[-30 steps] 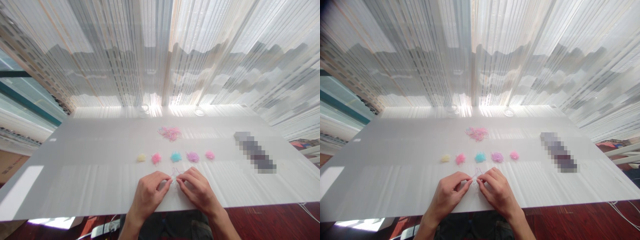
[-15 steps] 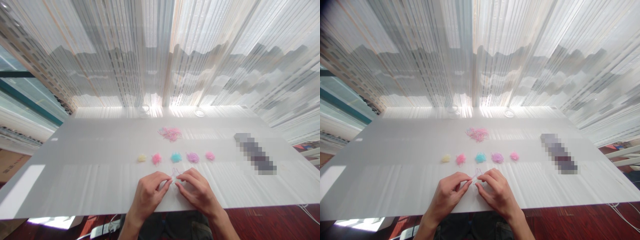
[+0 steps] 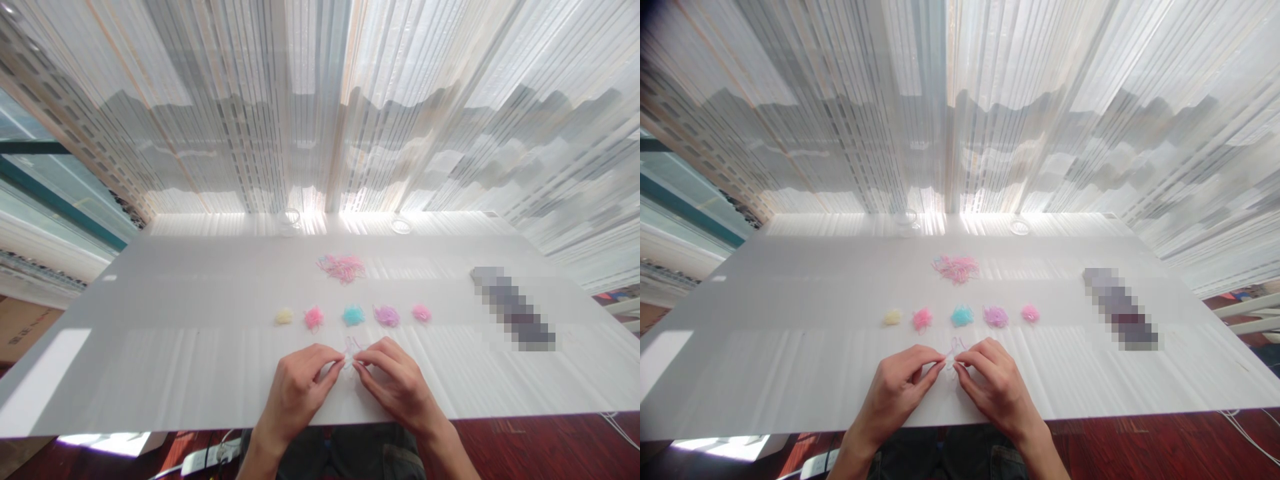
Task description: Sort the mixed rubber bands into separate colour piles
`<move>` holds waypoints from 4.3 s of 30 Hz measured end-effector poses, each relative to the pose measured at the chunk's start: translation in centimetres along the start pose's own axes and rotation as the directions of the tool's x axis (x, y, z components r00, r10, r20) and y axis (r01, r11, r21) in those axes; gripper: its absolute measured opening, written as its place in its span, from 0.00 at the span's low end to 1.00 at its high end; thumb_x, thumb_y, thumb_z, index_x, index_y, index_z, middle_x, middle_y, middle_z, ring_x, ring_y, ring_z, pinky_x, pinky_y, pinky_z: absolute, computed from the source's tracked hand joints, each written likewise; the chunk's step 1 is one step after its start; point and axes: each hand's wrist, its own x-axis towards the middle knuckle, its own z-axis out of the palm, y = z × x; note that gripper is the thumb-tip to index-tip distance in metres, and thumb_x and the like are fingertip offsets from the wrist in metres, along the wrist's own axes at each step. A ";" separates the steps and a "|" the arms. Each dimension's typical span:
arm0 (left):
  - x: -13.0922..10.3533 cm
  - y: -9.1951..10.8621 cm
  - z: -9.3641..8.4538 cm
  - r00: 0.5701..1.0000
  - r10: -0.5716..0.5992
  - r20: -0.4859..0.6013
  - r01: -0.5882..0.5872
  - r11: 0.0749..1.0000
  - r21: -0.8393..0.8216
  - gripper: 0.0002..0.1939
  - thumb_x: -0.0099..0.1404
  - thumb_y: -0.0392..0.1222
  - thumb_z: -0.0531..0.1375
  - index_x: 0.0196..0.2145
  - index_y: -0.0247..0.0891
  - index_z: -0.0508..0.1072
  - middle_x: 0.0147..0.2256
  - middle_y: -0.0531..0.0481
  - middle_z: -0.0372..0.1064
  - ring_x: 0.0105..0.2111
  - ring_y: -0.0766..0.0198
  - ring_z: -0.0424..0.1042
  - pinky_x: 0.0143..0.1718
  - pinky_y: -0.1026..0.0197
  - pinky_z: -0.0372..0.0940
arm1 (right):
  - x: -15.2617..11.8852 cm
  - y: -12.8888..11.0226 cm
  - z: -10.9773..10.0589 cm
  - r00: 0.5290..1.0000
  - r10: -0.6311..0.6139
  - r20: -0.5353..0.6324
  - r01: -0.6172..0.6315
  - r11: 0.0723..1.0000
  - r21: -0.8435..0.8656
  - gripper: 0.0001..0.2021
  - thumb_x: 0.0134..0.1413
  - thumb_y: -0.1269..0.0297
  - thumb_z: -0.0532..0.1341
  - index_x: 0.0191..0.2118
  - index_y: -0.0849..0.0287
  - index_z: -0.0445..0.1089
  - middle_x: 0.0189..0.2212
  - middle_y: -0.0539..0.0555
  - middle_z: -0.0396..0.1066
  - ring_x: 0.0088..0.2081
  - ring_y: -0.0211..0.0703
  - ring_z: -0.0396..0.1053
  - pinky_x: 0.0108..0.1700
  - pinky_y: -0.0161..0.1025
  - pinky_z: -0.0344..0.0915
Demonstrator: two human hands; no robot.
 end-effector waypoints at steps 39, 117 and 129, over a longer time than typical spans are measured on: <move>0.2 0.3 0.0 0.999 0.035 0.001 -0.035 0.998 0.044 0.04 0.72 0.36 0.62 0.39 0.41 0.77 0.32 0.52 0.79 0.30 0.65 0.77 0.32 0.65 0.68 | 0.3 -0.5 -0.1 0.999 -0.020 0.029 0.020 1.000 -0.023 0.05 0.66 0.73 0.63 0.41 0.56 0.76 0.30 0.52 0.72 0.33 0.43 0.69 0.35 0.39 0.68; 1.0 -0.1 1.4 0.997 0.073 0.039 -0.079 0.976 0.202 0.11 0.70 0.37 0.64 0.50 0.40 0.76 0.42 0.45 0.77 0.40 0.55 0.77 0.42 0.53 0.74 | 0.0 0.4 0.2 0.990 0.138 -0.031 -0.140 0.984 -0.109 0.10 0.64 0.75 0.59 0.46 0.55 0.74 0.38 0.55 0.72 0.42 0.49 0.72 0.44 0.44 0.72; 1.1 0.1 1.3 0.998 0.043 0.050 -0.052 0.975 0.214 0.08 0.69 0.35 0.64 0.46 0.41 0.76 0.41 0.48 0.77 0.39 0.56 0.77 0.41 0.53 0.74 | -0.1 0.8 0.4 0.998 0.068 0.007 -0.067 0.991 -0.120 0.06 0.65 0.73 0.62 0.43 0.55 0.73 0.36 0.54 0.71 0.40 0.48 0.70 0.43 0.46 0.70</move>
